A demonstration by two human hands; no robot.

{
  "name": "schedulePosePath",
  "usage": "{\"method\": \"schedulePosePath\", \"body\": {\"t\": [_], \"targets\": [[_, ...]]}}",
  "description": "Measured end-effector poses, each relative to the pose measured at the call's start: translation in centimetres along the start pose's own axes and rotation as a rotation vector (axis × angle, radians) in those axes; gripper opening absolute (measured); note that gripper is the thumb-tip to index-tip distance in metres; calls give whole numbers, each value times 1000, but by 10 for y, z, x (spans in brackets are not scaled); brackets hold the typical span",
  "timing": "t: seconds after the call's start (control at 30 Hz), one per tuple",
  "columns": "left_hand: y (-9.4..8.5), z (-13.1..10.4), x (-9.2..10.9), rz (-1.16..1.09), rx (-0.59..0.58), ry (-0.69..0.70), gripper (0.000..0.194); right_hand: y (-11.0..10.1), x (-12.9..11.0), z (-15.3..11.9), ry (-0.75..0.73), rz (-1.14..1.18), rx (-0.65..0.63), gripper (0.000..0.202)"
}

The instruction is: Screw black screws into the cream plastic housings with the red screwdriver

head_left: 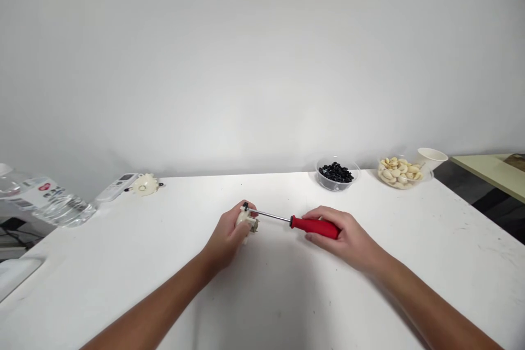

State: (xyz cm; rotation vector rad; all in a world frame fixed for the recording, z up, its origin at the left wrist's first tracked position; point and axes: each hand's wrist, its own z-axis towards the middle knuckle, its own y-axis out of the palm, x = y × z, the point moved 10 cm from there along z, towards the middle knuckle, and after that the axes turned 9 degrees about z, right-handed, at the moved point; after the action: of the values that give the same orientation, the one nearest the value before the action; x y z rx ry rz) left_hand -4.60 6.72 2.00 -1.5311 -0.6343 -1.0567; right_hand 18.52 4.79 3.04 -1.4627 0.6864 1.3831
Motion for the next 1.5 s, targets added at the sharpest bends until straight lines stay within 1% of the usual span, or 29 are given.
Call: {"method": "schedulePosePath", "body": {"t": [0.07,0.1,0.17,0.23,0.3,0.4,0.43,0.5,0.6,0.7,0.77,0.83,0.9,0.97,1.03,1.1,1.2,1.23,1.27,1.3,1.37,1.43,1.5], "targets": [[3,2,-14,-86,-14,-94,16,0,-13,-4,-195,-267,59,28],[6,2,-19,-115,-36,-128,16,3,-16,-7,-260,-356,75,28],[11,1,-25,-134,-97,-161,16,7,-16,-12,-319,-412,102,26],[13,-1,-26,-116,-129,-157,14,7,-12,-13,-294,-340,126,24],[12,-2,-25,-80,-126,-149,12,5,0,-10,-157,-205,139,25],[8,-3,-19,-28,-95,-119,11,8,30,-3,167,52,121,34],[6,-3,-15,-7,-79,-94,10,12,39,-3,264,156,91,38],[3,-3,-4,62,-55,-16,10,24,50,-3,410,386,0,46],[0,-5,14,215,-34,140,9,36,55,-8,561,651,-120,49],[-3,-9,27,294,18,252,13,40,59,-17,702,752,-185,51],[-4,-11,29,297,50,274,16,42,60,-20,741,778,-213,52],[-5,-10,28,305,65,266,17,40,55,-16,673,762,-214,48],[-6,-9,27,329,72,255,16,34,49,-9,547,677,-192,40],[-6,-7,26,343,71,247,14,24,44,-3,419,530,-138,31],[-5,-6,23,317,56,221,12,12,37,1,287,351,-59,29],[-3,-4,18,241,27,178,10,1,23,3,123,171,10,26],[5,-4,10,68,-50,118,10,-3,-4,-2,-145,-87,63,19],[9,-5,8,16,-76,104,11,-3,-10,-5,-207,-144,74,18],[12,-6,6,-23,-100,91,12,-2,-13,-7,-236,-170,80,18],[14,-6,5,-48,-115,82,13,-1,-12,-7,-230,-164,82,17],[15,-7,4,-52,-121,78,14,1,-1,-5,-128,-83,75,19],[13,-8,6,-7,-107,98,14,3,18,-2,44,39,64,25],[11,-9,11,56,-91,142,13,10,38,-1,236,209,13,33]]}}
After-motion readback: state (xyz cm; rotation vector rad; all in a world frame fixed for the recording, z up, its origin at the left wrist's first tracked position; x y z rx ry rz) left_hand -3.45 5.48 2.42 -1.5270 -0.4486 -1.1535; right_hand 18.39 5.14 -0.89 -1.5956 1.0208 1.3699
